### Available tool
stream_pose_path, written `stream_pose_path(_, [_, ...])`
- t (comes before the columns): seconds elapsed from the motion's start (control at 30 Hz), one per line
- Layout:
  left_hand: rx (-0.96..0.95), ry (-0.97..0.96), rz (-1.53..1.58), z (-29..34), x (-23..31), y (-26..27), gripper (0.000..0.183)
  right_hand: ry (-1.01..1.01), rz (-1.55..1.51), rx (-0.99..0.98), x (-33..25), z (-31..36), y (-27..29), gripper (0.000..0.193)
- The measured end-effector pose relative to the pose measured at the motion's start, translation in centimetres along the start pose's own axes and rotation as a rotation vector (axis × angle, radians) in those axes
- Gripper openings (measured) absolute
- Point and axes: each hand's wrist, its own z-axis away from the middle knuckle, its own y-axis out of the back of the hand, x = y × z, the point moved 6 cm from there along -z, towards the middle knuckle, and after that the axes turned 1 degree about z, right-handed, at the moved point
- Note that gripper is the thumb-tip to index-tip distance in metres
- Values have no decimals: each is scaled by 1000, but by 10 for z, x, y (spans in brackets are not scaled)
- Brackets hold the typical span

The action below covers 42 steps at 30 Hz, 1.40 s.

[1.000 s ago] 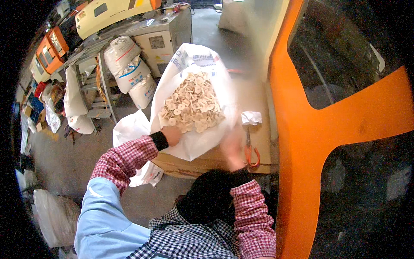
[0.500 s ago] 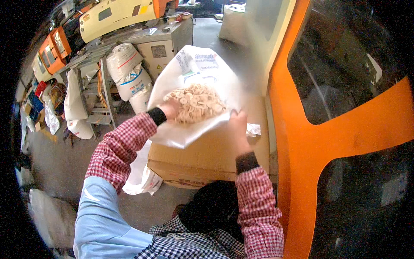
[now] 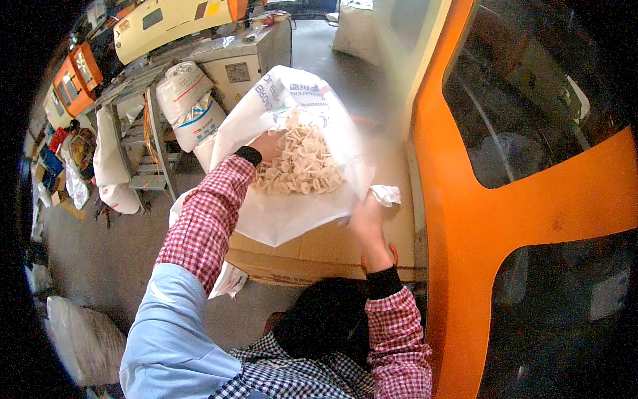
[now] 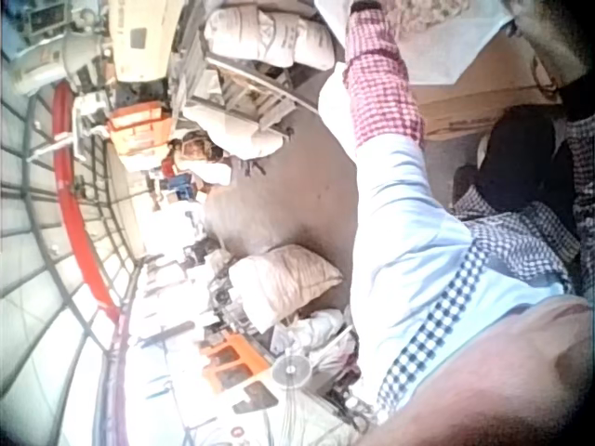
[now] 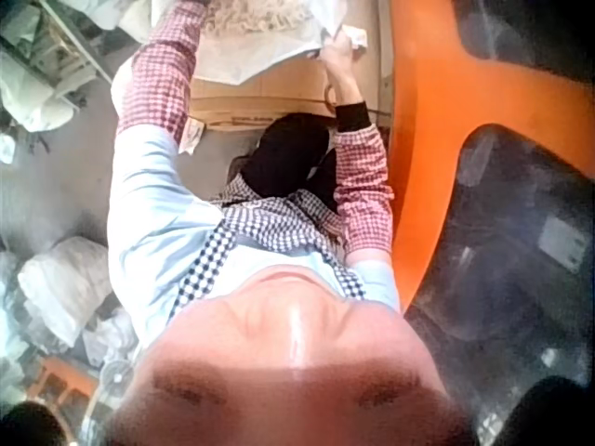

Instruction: The person operates an injection molding machine by repeatedly opening the safety door, retrieving a small white plastic component, and placing it into the mold cavity. They then close the door to allow the machine to cycle. The person also handles a bag of finished plastic parts and uses scissors to trim excess material from the components.

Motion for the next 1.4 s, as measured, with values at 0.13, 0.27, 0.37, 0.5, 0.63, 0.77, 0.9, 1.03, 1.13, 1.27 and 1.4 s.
stream_pose_path(0.13, [-244,110,-79,33,99,13,22,31,-1,-23,-2,6,3,20])
stream_pose_path(0.27, [-249,-296,235,26,159,-44,24,273,251,-26,49,-16,12,26])
stream_pose_path(0.37, [296,-438,282,5,174,-14,26,208,267,-20,44,-4,14,46])
stream_pose_path(0.5, [6,-371,255,-39,147,-17,27,86,358,0,27,15,13,54])
stream_pose_path(0.63, [-447,-261,59,29,151,23,29,401,700,226,-13,51,9,51])
stream_pose_path(0.77, [-355,-278,-71,134,127,52,53,844,1140,132,-43,84,-43,55])
stream_pose_path(0.9, [-543,-385,-344,219,118,43,91,869,1441,-214,10,72,-90,41])
stream_pose_path(1.03, [-397,-292,-423,247,112,8,68,530,1451,-229,73,47,-71,44])
stream_pose_path(1.13, [-383,-231,-405,256,136,21,49,437,1483,-340,76,42,-60,41])
stream_pose_path(1.27, [-267,-186,-380,262,146,8,50,400,1476,-413,68,35,-52,30])
stream_pose_path(1.4, [-88,-242,-4,236,161,84,56,635,1254,-176,33,48,-52,33])
